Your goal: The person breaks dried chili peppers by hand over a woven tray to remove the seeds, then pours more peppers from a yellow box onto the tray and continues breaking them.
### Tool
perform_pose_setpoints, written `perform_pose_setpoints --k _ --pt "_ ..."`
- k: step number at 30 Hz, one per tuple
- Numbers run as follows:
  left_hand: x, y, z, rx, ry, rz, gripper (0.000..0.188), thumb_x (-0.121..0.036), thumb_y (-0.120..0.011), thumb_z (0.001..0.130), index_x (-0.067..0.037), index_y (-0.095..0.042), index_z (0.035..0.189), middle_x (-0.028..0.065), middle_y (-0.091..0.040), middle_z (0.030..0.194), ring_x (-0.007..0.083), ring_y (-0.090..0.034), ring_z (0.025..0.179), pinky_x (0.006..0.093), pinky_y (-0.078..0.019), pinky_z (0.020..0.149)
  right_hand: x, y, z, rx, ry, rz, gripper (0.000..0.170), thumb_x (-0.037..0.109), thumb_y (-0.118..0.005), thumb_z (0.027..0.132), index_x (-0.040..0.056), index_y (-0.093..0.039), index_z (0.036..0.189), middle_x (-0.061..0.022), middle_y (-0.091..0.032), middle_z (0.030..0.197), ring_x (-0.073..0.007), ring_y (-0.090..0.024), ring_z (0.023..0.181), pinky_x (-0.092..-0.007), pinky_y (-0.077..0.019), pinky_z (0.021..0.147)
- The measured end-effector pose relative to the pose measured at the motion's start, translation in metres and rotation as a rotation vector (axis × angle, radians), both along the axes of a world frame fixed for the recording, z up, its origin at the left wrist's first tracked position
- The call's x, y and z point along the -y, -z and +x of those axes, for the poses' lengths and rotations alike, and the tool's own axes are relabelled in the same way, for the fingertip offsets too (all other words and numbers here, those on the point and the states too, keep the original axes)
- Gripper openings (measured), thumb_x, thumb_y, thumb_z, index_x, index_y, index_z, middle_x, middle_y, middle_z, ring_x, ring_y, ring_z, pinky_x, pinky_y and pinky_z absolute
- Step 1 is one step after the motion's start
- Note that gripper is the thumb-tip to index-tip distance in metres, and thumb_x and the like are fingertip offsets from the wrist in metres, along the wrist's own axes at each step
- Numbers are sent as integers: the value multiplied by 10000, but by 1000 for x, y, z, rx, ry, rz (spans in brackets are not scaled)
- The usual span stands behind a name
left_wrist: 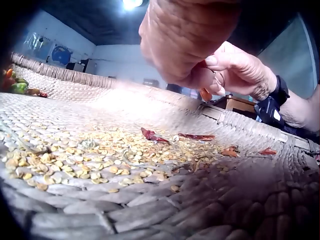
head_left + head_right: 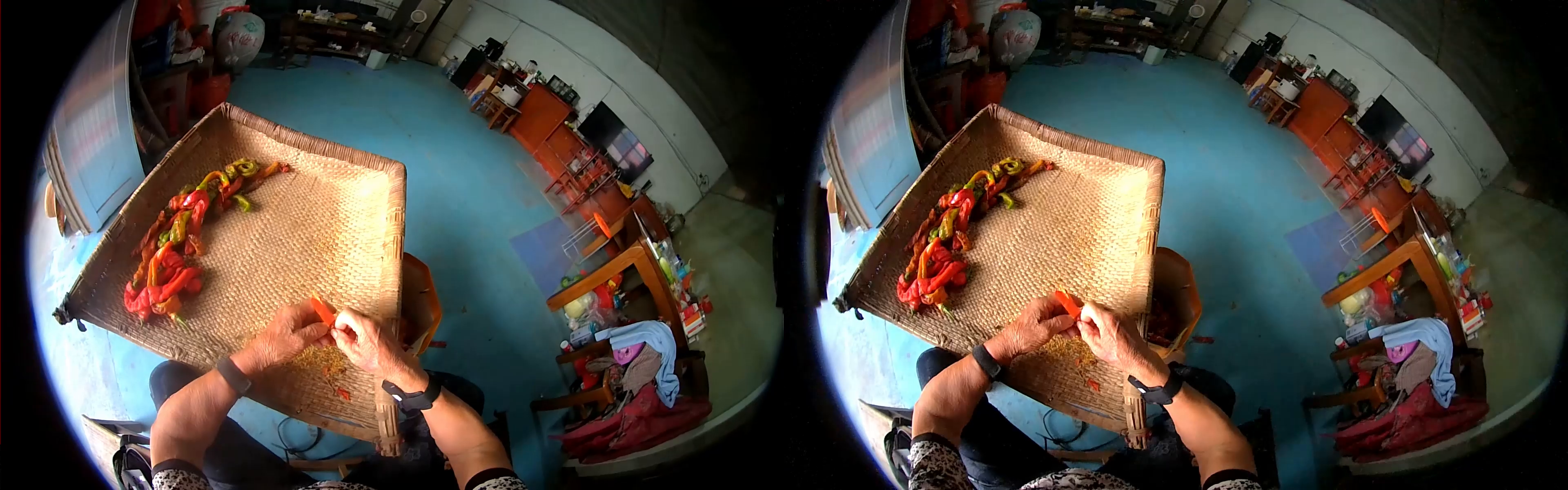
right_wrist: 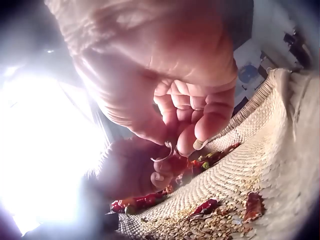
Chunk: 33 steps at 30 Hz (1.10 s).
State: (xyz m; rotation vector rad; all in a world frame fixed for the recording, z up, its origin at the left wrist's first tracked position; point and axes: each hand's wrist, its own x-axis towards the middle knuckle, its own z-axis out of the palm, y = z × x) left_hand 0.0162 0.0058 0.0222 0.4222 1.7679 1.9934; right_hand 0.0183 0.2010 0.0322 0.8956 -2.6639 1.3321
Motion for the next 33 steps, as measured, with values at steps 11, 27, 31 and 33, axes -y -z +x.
perform_pose_setpoints --k 11,27,31,33 --pt "0 8 -3 -53 -49 -155 263 -240 -567 962 11 -614 1025 52 -651 821 114 -622 726 251 -530 669 -3 9 -1 128 15 -88 144 92 -625 884 21 -509 929 -123 -652 754 -211 -654 700 -350 -506 626" --pt "1 14 -9 -109 -111 45 183 -190 -567 959 -28 -549 1043 -24 -540 759 55 -507 656 210 -444 574 -41 -5 -20 83 226 -58 246 265 -580 947 23 -590 902 -11 -604 713 -69 -537 603 -233 -452 552" --pt "7 11 -12 -151 -126 -67 184 -192 -526 983 -14 -542 1023 -8 -550 760 62 -519 665 210 -450 584 -80 -28 -39 -152 552 160 214 244 -586 923 31 -590 906 -87 -635 739 -224 -590 621 -339 -476 595" --pt "6 12 -14 -170 -151 -76 178 -189 -530 979 -15 -543 1016 -6 -556 755 64 -523 667 214 -453 582 -87 -30 -41 -298 694 574 206 196 -633 871 28 -596 985 -174 -641 937 -368 -602 853 -445 -483 751"
